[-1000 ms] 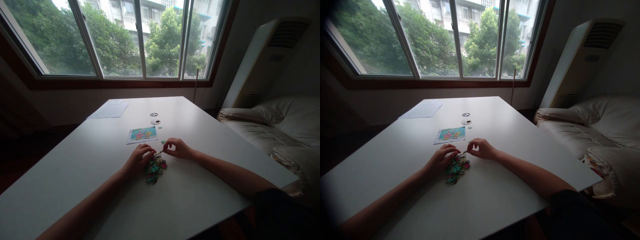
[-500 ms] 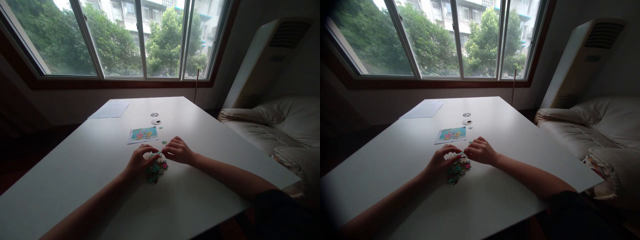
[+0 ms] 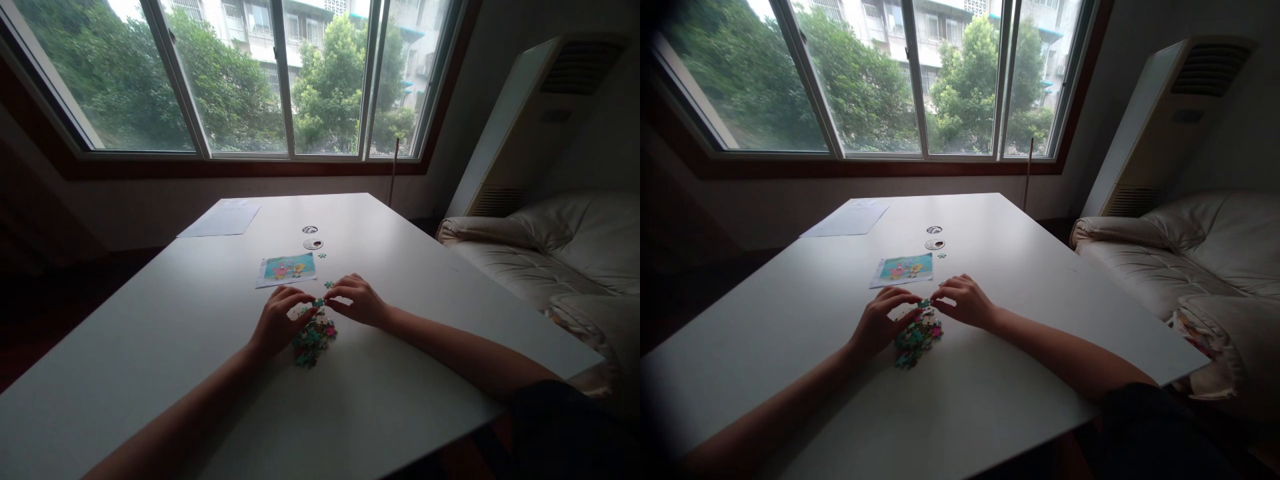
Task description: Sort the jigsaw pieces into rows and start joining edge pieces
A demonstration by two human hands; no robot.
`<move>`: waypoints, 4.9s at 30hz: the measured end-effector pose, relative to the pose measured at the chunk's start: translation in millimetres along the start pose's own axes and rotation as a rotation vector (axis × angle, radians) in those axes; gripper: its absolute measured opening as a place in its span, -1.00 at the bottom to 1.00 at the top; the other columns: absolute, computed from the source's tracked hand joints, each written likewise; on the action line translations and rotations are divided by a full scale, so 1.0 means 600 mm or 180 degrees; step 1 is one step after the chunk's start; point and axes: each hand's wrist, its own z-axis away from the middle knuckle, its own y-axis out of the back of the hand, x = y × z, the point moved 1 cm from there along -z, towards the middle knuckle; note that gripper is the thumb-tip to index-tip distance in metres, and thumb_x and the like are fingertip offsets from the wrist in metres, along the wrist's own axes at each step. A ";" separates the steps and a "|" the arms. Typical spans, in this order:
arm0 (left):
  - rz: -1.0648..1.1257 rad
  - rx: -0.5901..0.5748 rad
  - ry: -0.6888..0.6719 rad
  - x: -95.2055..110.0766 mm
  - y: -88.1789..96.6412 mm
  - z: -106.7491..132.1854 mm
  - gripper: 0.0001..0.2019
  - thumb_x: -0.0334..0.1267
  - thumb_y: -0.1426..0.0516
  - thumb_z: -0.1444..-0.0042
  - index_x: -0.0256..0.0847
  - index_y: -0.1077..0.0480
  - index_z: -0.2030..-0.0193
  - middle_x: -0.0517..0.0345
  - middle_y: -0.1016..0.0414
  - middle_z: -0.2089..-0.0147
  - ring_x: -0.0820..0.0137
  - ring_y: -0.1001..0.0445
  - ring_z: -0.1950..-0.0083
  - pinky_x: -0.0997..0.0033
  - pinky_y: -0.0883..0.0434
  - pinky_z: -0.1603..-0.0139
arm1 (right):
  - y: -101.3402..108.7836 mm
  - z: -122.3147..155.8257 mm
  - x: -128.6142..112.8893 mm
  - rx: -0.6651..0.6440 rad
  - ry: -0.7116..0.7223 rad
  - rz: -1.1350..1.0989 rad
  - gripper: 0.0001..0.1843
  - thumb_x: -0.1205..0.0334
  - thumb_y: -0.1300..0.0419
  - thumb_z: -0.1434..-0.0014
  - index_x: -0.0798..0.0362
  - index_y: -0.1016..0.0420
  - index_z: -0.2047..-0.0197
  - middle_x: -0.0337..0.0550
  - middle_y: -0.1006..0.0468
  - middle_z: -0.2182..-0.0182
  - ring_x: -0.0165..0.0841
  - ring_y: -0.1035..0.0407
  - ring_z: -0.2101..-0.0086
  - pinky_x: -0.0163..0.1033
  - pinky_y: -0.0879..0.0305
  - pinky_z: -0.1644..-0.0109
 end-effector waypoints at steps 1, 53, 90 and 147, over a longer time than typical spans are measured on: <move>-0.0009 0.0007 -0.0013 0.000 0.000 0.000 -0.86 -0.21 -0.17 0.01 -0.18 -0.46 0.31 0.07 -0.47 0.33 0.31 -0.37 0.24 0.32 -0.34 0.21 | -0.001 0.000 -0.001 -0.0006 -0.0007 -0.0004 -0.84 0.15 -0.10 -0.13 0.03 -0.45 0.31 -0.15 -0.51 0.39 -0.42 -0.36 0.35 -0.28 -0.13 0.20; 0.0832 -0.0152 0.1589 -0.056 -0.012 0.004 -0.72 -0.06 -0.11 0.03 -0.27 -0.42 0.46 0.17 -0.43 0.48 0.47 -0.28 0.53 0.52 -0.23 0.52 | 0.033 -0.034 0.114 0.0401 -0.1200 -0.0126 -0.84 0.19 -0.18 -0.04 0.09 -0.52 0.37 -0.16 -0.48 0.40 -0.51 -0.27 0.51 -0.37 -0.24 0.37; 0.0943 -0.0097 0.1614 -0.066 -0.005 0.003 -0.73 -0.07 -0.11 0.03 -0.27 -0.41 0.46 0.17 -0.42 0.48 0.46 -0.30 0.51 0.49 -0.27 0.48 | -0.045 -0.109 0.241 -0.0654 -0.2100 0.0359 -0.82 0.28 -0.16 -0.01 0.05 -0.53 0.29 -0.20 -0.55 0.36 -0.45 -0.37 0.39 -0.40 -0.21 0.31; 0.0748 -0.0257 0.1413 -0.048 -0.005 0.003 -0.76 -0.12 -0.10 0.01 -0.27 -0.41 0.46 0.20 -0.41 0.51 0.47 -0.28 0.52 0.51 -0.23 0.50 | -0.028 -0.020 0.022 -0.0882 -0.0637 -0.1303 -0.87 0.23 -0.21 0.01 0.09 -0.48 0.35 -0.19 -0.47 0.39 -0.46 -0.28 0.38 -0.36 -0.23 0.28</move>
